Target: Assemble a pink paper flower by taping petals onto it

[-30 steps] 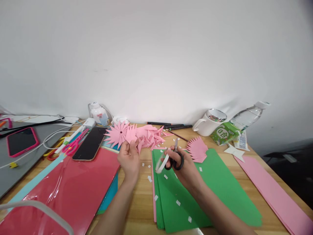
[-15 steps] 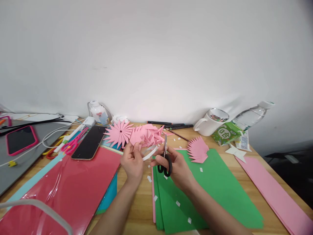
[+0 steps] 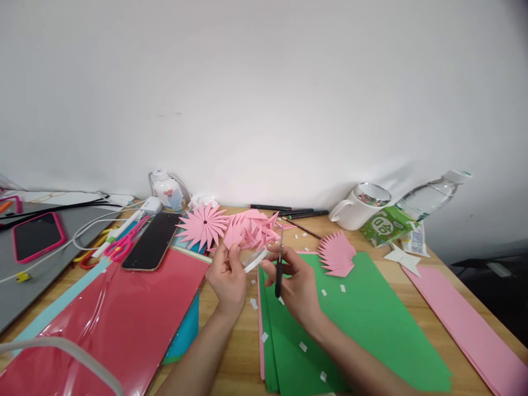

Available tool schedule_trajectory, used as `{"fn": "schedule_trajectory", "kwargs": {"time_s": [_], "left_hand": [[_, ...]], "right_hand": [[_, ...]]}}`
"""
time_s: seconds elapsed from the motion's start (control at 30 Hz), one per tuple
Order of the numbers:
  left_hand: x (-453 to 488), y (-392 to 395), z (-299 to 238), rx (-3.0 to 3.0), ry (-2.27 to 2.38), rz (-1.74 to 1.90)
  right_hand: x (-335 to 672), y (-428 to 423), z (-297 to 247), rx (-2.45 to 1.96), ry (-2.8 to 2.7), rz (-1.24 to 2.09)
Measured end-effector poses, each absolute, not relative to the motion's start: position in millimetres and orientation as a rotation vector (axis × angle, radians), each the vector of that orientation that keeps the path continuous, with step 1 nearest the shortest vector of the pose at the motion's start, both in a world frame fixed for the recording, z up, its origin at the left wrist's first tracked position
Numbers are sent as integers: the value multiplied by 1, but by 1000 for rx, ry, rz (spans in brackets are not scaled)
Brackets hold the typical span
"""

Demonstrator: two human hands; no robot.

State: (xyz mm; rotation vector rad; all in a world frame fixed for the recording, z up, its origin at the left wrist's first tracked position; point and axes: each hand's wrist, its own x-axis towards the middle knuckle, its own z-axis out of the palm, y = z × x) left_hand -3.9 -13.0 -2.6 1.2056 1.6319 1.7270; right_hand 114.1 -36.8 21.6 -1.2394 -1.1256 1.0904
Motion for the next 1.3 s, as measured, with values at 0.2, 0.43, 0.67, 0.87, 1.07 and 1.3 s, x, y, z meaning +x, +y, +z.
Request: {"fn": "schedule_trajectory", "kwargs": {"time_s": [0.2,0.43,0.67,0.87,1.07,1.3], "left_hand": [[-4,-14,-2,1266,1747,1716],[-4,-11,3,1178,1731,1734],[-4,-11,8,1183,1704,1793],[-3,-11,-4,1286,1762,1774],[-3,-10,-8,1332,1783,1759],[-3,-11,-8,1335,1762,1757]], "right_hand": [[111,-49,24,-1202,-1468,741],[122,-56,35,-990,-1797,256],[140,-49,18,-1442,-2037,454],[127,-49,27,-1611,-2097,563],[120,-48,37,-1668,-2104,655],[125,-49,41,-1600,-2038,857]]}}
